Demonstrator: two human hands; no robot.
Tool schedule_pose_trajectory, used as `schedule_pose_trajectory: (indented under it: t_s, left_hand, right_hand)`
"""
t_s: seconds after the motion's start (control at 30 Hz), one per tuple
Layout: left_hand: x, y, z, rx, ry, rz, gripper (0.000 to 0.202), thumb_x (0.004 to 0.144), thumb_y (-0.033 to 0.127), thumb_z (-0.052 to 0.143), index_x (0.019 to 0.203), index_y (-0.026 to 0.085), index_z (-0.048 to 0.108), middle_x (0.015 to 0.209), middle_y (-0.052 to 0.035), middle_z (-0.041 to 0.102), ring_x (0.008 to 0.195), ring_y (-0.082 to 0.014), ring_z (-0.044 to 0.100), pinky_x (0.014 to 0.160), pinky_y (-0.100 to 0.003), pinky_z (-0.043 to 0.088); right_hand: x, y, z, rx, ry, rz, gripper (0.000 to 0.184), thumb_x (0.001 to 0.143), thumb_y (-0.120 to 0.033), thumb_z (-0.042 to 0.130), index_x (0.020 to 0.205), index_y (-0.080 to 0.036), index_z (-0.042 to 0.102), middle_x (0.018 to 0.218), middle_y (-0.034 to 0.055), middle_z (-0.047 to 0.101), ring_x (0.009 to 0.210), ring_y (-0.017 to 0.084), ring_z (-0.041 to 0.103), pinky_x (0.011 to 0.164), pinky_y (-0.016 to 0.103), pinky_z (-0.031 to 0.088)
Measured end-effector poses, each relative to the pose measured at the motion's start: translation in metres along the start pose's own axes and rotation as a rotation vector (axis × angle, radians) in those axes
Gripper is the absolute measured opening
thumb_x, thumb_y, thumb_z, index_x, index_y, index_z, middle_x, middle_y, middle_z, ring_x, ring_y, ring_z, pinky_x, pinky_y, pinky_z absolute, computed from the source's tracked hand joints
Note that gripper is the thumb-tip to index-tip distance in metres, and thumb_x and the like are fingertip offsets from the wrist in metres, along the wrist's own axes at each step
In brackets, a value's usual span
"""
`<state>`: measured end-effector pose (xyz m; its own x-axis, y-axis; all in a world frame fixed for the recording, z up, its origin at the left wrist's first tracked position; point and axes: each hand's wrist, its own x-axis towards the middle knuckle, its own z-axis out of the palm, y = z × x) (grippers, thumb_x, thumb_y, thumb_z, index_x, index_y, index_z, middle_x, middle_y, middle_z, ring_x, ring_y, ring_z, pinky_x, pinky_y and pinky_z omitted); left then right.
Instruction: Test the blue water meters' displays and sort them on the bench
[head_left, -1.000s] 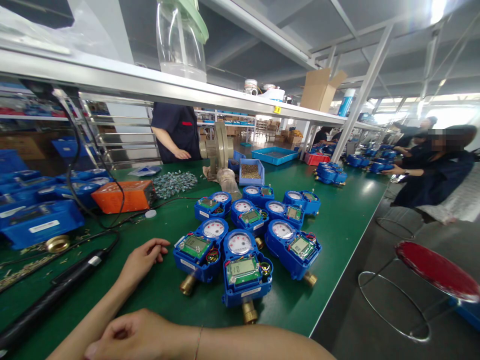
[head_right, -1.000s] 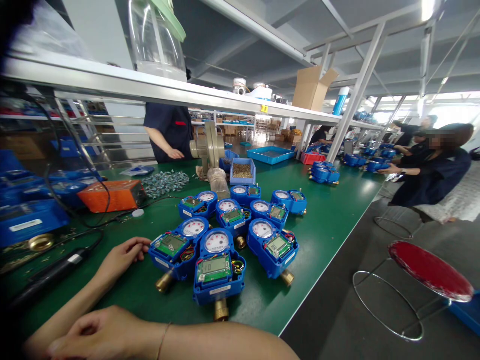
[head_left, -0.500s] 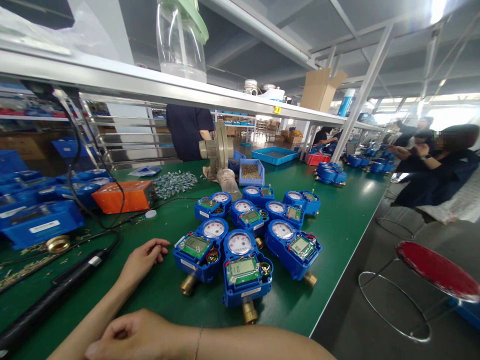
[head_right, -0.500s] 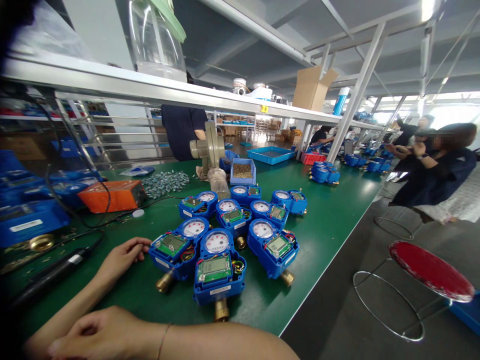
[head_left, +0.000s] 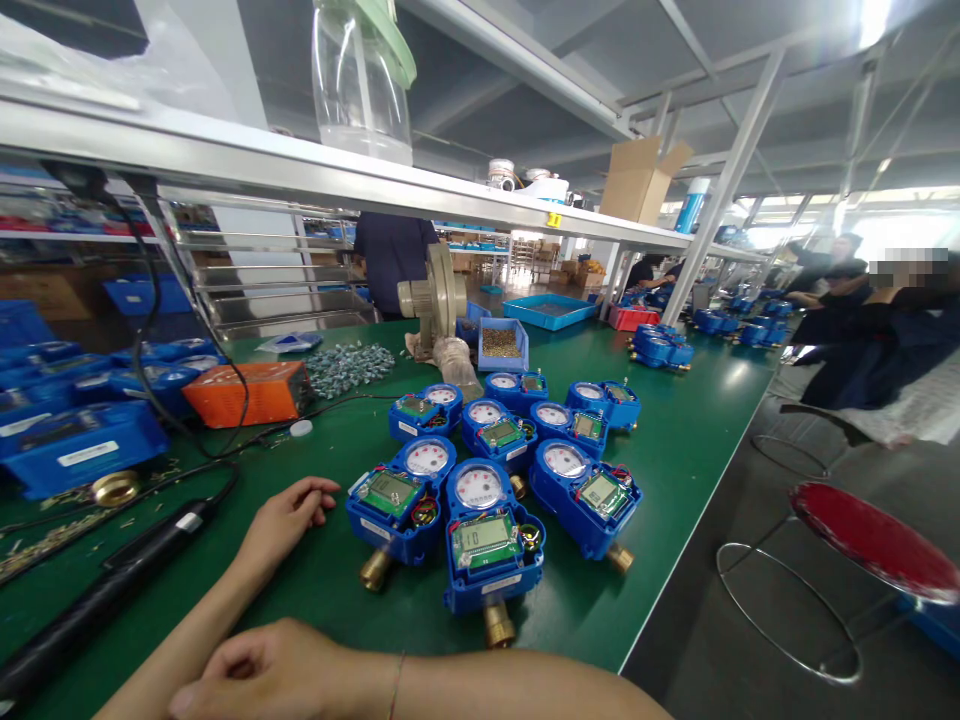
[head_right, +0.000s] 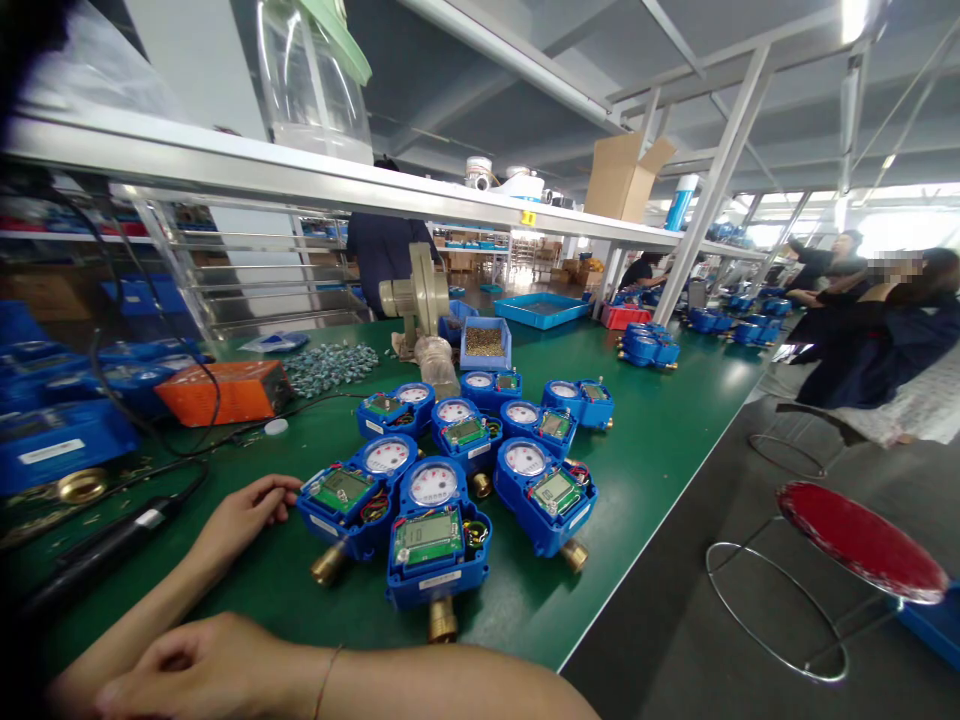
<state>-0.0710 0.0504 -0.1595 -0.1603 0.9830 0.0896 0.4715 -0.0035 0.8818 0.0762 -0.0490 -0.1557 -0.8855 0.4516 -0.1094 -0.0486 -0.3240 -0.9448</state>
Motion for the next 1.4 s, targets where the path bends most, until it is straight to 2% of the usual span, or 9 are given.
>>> schedule_pose_trajectory:
  t_s: [0.17, 0.4, 0.83, 1.1, 1.23, 1.4]
  left_hand:
    - [0.0011, -0.0016, 0.0002, -0.004, 0.009, 0.01, 0.037, 0.08, 0.045, 0.048, 0.102, 0.019, 0.061, 0.083, -0.003, 0.066, 0.065, -0.0177, 0.057, 0.061, -0.027, 0.045]
    - [0.0, 0.0009, 0.0003, 0.003, 0.008, 0.021, 0.036, 0.08, 0.044, 0.048, 0.102, 0.019, 0.061, 0.082, -0.003, 0.065, 0.065, -0.0182, 0.057, 0.061, -0.027, 0.045]
    - [0.0014, -0.0013, 0.0, 0.015, 0.001, 0.016, 0.034, 0.082, 0.043, 0.047, 0.102, 0.019, 0.06, 0.082, -0.0023, 0.065, 0.065, -0.0175, 0.057, 0.062, -0.027, 0.044]
    - [0.0014, -0.001, -0.0012, 0.024, -0.009, 0.014, 0.033, 0.084, 0.043, 0.046, 0.103, 0.02, 0.059, 0.083, -0.0023, 0.065, 0.067, -0.0175, 0.057, 0.064, -0.027, 0.045]
    - [0.0005, -0.0005, -0.0014, 0.026, -0.005, 0.006, 0.033, 0.084, 0.042, 0.045, 0.104, 0.02, 0.058, 0.084, -0.0023, 0.065, 0.067, -0.0174, 0.057, 0.064, -0.027, 0.044]
    - [0.0007, 0.0001, -0.0009, 0.029, -0.002, 0.002, 0.034, 0.083, 0.043, 0.046, 0.104, 0.02, 0.059, 0.084, -0.0027, 0.065, 0.066, -0.0177, 0.058, 0.064, -0.028, 0.044]
  right_hand:
    - [0.0003, -0.0005, -0.0009, -0.036, 0.043, -0.021, 0.049, 0.057, -0.062, 0.074, 0.064, -0.016, 0.059, 0.065, 0.0005, 0.061, 0.068, 0.013, 0.058, 0.061, 0.021, 0.044]
    - [-0.001, -0.0035, 0.0006, -0.036, 0.029, 0.026, 0.05, 0.056, -0.063, 0.073, 0.063, -0.016, 0.059, 0.071, 0.0015, 0.065, 0.072, 0.016, 0.062, 0.062, 0.023, 0.046]
    - [-0.0031, -0.0069, 0.0005, 0.02, -0.085, -0.031, 0.05, 0.06, -0.063, 0.071, 0.063, -0.016, 0.059, 0.073, 0.003, 0.066, 0.07, 0.016, 0.062, 0.065, 0.025, 0.047]
    - [0.0, -0.0026, 0.0005, 0.033, -0.049, -0.019, 0.053, 0.056, -0.066, 0.072, 0.062, -0.015, 0.058, 0.072, 0.0029, 0.065, 0.069, 0.015, 0.061, 0.065, 0.025, 0.048]
    - [0.0003, -0.0021, 0.0001, 0.029, -0.06, -0.004, 0.049, 0.06, -0.062, 0.072, 0.063, -0.015, 0.058, 0.074, 0.0034, 0.065, 0.071, 0.015, 0.062, 0.065, 0.025, 0.048]
    - [-0.002, -0.0059, 0.0012, 0.007, -0.013, 0.055, 0.04, 0.068, -0.052, 0.072, 0.062, -0.014, 0.058, 0.075, 0.003, 0.066, 0.075, 0.015, 0.063, 0.067, 0.023, 0.048]
